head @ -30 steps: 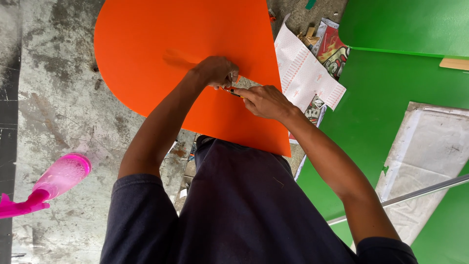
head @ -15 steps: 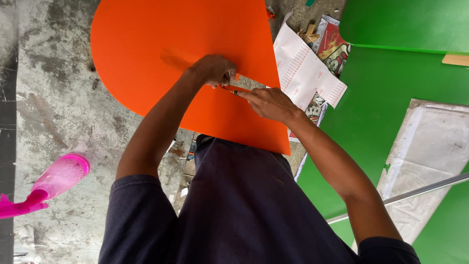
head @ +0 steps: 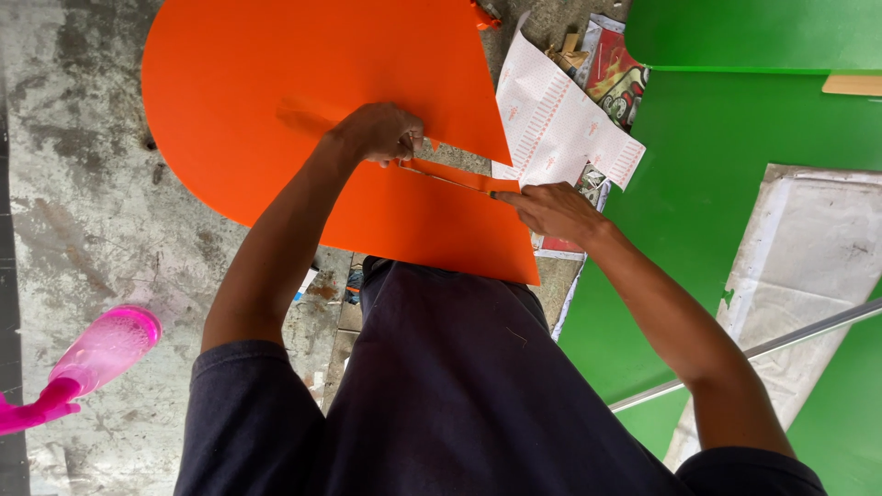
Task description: The person uses a utility knife to cut a large orange foam sheet into a specific shape. They repeatedly adjust the sheet's position and use a small rectangular tool to smooth or press the surface while cutting.
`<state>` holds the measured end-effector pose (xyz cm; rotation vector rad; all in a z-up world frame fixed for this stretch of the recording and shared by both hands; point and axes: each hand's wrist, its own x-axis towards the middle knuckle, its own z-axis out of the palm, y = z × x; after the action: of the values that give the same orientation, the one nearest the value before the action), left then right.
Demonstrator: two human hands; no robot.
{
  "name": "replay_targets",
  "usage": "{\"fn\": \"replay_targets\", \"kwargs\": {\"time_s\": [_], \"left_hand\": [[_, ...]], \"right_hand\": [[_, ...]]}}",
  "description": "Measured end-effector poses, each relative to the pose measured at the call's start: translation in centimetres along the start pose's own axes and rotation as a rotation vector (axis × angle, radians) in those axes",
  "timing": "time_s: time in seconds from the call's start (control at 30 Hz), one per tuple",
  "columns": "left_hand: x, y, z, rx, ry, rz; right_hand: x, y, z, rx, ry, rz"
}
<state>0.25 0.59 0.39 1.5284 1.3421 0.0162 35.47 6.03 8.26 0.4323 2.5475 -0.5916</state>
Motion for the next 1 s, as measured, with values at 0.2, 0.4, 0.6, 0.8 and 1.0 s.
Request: {"fn": "replay_targets", "kwargs": {"time_s": [0.2,0.4,0.6,0.8,1.0], "left_hand": [[0.3,0.1,0.4,0.051,0.043,-0.042],[0.4,2.4,2.0,0.252,0.024,-0.044],[-4.1,4.7,7.3,0.067,0.748,0.189],[-3.5,4.9,17.1,0.182,1.04,0.095],[-3.4,5.0,21.0,0.247,0.855,0.023]], "right_hand": [[-7.0,5.9,4.9,-0.051,-0.286,0.256],[-12.6,8.6,6.0,0.149,-0.019,0.577],[-10.7,4.9,6.6,0.485,0.618,0.486],[-5.6,1.1,2.3,0.375,0.775,0.279],[3.1,-3.3,0.1,0.897,0.92,0.155]]}}
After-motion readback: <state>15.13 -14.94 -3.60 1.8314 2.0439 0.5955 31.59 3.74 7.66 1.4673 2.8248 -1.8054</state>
